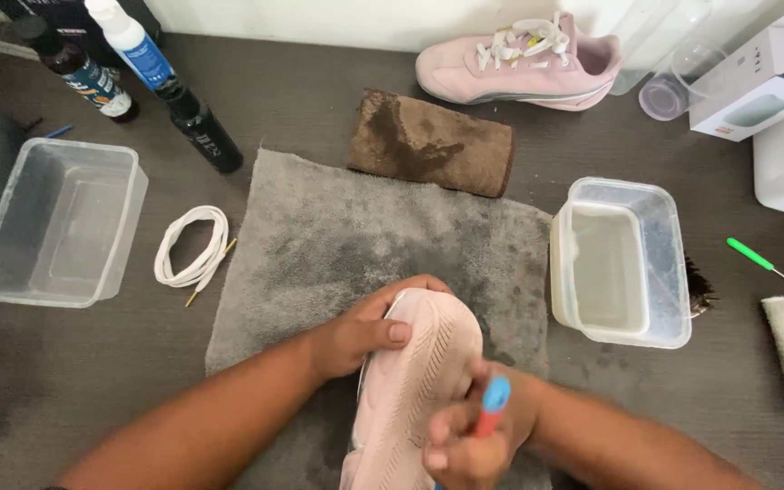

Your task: The person scrubs the sole of a pink sneaker using a blue brush and water from a plastic container. They repeatedly dip the brush into the water and scrub the shoe's bottom surface throughout the clip.

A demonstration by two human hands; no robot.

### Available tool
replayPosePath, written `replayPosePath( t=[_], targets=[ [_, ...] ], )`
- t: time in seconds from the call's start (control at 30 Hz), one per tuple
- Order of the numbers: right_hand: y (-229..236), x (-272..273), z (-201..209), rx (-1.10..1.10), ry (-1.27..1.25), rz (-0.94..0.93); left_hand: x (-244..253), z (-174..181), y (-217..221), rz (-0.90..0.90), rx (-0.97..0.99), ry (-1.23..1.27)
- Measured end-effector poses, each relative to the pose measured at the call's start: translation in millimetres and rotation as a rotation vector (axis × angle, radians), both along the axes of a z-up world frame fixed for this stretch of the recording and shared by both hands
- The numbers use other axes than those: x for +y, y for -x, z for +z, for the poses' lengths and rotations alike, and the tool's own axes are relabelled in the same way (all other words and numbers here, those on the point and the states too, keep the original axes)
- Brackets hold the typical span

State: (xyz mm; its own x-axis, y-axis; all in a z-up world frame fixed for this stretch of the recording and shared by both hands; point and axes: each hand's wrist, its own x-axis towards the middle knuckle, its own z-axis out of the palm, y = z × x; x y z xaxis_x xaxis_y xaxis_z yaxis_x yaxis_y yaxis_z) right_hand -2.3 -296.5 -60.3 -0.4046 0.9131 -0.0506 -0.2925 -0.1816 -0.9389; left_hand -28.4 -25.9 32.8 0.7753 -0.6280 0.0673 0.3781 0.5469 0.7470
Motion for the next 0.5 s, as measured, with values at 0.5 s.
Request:
replayPosePath(
  t=[0.5],
  targets=[
    [-26.3, 32.1, 68.7, -1.482, -1.238, -0.796, 0.8, -7.2, 2.2, -0.007, 0.041, -0.005]
  ],
)
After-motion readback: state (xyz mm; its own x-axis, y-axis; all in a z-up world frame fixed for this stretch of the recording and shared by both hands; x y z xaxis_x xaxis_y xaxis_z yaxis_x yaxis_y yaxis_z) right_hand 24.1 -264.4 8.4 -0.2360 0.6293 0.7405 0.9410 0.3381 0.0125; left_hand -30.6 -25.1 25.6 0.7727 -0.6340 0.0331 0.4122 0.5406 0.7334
